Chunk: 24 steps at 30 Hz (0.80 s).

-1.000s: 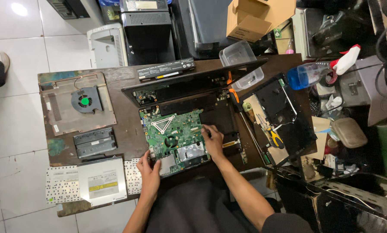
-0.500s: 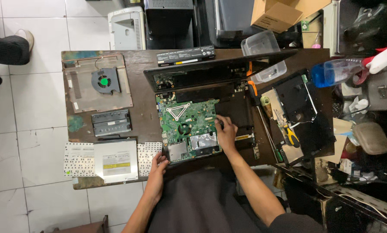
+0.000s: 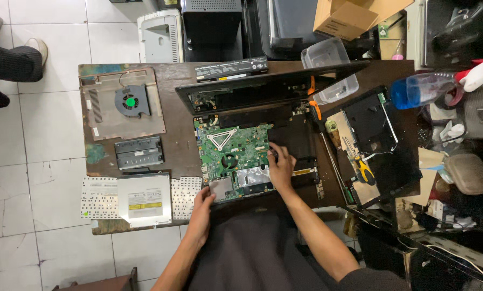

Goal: The person works on a disassembled laptop on a cluttered workbench. They handle the motherboard, connect cables, and use a screwdriver to secure components. The person also handles a small circuit board and a brush.

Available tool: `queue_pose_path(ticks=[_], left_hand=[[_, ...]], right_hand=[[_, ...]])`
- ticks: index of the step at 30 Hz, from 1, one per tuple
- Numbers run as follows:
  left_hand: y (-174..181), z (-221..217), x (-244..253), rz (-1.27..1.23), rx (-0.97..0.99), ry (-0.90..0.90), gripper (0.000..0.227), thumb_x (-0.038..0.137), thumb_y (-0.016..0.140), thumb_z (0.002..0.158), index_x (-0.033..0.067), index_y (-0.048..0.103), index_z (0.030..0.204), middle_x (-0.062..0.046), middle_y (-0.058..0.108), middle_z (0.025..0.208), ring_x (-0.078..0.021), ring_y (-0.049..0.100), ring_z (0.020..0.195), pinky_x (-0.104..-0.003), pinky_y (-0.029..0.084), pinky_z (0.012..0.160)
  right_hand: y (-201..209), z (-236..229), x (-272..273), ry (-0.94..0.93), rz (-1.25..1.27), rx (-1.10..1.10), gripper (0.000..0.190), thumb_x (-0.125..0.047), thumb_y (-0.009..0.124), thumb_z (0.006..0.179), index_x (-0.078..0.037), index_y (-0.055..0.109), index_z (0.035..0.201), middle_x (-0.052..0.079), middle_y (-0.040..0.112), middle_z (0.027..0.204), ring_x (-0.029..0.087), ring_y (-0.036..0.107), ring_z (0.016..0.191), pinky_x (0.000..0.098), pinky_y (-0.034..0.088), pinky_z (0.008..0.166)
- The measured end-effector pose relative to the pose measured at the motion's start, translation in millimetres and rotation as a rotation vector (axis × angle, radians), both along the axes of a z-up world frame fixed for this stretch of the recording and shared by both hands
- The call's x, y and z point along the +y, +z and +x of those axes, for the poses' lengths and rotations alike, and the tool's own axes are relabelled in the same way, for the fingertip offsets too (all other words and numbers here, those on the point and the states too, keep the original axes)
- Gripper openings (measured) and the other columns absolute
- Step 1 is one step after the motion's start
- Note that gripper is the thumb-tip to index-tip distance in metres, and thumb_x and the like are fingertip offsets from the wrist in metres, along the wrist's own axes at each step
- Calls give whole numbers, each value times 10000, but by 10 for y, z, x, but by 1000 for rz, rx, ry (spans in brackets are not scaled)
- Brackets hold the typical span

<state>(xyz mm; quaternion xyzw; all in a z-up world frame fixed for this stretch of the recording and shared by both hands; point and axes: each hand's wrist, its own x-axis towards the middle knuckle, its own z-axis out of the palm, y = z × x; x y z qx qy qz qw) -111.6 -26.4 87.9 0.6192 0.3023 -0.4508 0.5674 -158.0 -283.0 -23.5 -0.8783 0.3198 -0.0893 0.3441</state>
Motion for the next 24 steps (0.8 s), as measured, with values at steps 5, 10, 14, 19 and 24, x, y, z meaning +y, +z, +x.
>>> queue_pose_path(ticks=[5,10,14,19,24], left_hand=[[-240,-5,-39,3,-7,127,455,229,568,867,117,530,1306,-56,541,1308,-156,481,1176,-257,324,955],[-281,-58,-29,14,0,103,409,234,576,845,175,581,1249,18,566,1193,-122,468,1014,-265,273,788],[-228,-78,-7,65,-143,-27,512,188,603,835,109,528,1334,-78,443,1297,-168,487,1225,-272,349,1063],[-203,-27,28,88,-152,-158,507,268,593,860,140,507,1343,-72,349,1257,-179,439,1252,-298,319,1120],[-198,4,52,104,-206,-169,323,257,581,903,141,570,1204,-72,331,1293,-200,517,1135,-335,400,1047]], right_hand=[[41,-36,2,9,49,0,357,-331,438,998,-196,589,1292,18,593,1119,271,569,1079,413,293,980],[146,-97,-4,-55,121,-223,380,-306,392,1019,-108,544,1306,33,633,1072,168,651,956,360,363,942],[233,-129,-2,-117,432,-446,490,-419,388,1012,-36,509,1294,115,604,1088,227,642,983,355,468,876],[199,-153,-15,-134,433,-503,455,-401,395,1011,-28,536,1229,120,627,1043,193,648,944,315,453,891],[258,-138,14,-143,390,-500,378,-349,399,1020,-55,556,1199,107,630,1041,187,650,922,321,460,880]])
